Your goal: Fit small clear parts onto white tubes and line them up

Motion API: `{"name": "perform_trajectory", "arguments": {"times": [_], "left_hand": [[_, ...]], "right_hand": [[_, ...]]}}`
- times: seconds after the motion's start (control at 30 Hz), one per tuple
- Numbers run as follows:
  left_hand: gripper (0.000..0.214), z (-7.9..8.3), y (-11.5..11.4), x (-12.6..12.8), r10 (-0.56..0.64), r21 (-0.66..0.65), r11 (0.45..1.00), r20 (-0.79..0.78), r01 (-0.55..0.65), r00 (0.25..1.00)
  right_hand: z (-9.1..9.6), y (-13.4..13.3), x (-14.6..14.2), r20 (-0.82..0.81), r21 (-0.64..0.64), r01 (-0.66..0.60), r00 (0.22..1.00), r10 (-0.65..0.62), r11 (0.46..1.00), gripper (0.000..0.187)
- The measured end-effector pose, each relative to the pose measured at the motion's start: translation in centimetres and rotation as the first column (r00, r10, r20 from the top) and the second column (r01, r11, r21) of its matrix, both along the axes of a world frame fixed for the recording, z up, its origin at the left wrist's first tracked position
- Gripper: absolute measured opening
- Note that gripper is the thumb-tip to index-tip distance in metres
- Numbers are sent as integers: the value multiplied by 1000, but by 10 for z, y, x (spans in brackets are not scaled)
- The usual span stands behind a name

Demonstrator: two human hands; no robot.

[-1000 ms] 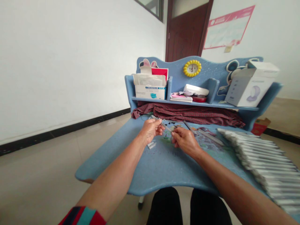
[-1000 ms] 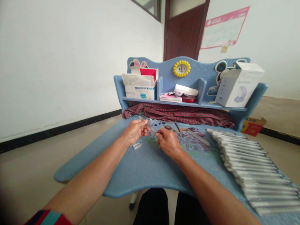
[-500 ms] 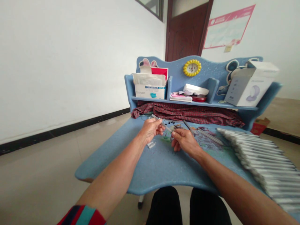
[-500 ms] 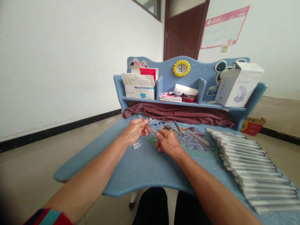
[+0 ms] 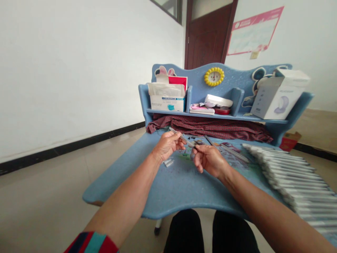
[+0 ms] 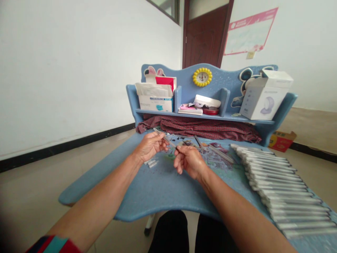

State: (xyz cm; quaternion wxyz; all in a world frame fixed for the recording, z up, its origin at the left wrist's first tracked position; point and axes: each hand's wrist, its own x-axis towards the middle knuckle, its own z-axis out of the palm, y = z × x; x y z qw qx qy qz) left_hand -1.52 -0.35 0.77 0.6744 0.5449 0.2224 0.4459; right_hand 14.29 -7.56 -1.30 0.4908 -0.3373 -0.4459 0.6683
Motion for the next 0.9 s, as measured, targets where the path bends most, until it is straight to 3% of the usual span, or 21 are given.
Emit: {"name": "perform_trajectory", "arguments": {"times": [0.17, 0.3, 0.4, 0.5, 0.6, 0.73, 0.9], "left_hand": [[9, 1, 0, 0, -31, -8, 999, 50, 31, 998], [16, -1, -1, 2, -16, -58, 998, -7, 16, 1000], [17, -4, -2, 5, 15, -97, 995, -110, -26, 994], [14, -6, -1, 5, 30, -93, 995, -155, -45, 988], [12, -5, 0, 3, -9, -66, 998, -117, 1, 993], [11, -3, 0, 1, -73, -40, 997, -64, 70, 995], [11, 0, -4, 1, -112, -39, 993, -18, 111, 994]], "right_hand": [[3, 0, 1, -34, -9, -18, 999, 18, 1000, 21], [0, -1, -3, 110, 92, 77, 990, -87, 993, 23], [-7, -2, -8, 338, 292, 175, 901, -273, 940, 28], [-11, -3, -12, 474, 469, 183, 774, -421, 864, 30], [-8, -5, -15, 414, 355, 195, 844, -340, 914, 29], [-1, -6, -13, 191, 144, 140, 967, -166, 980, 26], [-1, -3, -6, 34, 62, -3, 999, 0, 998, 22]]}}
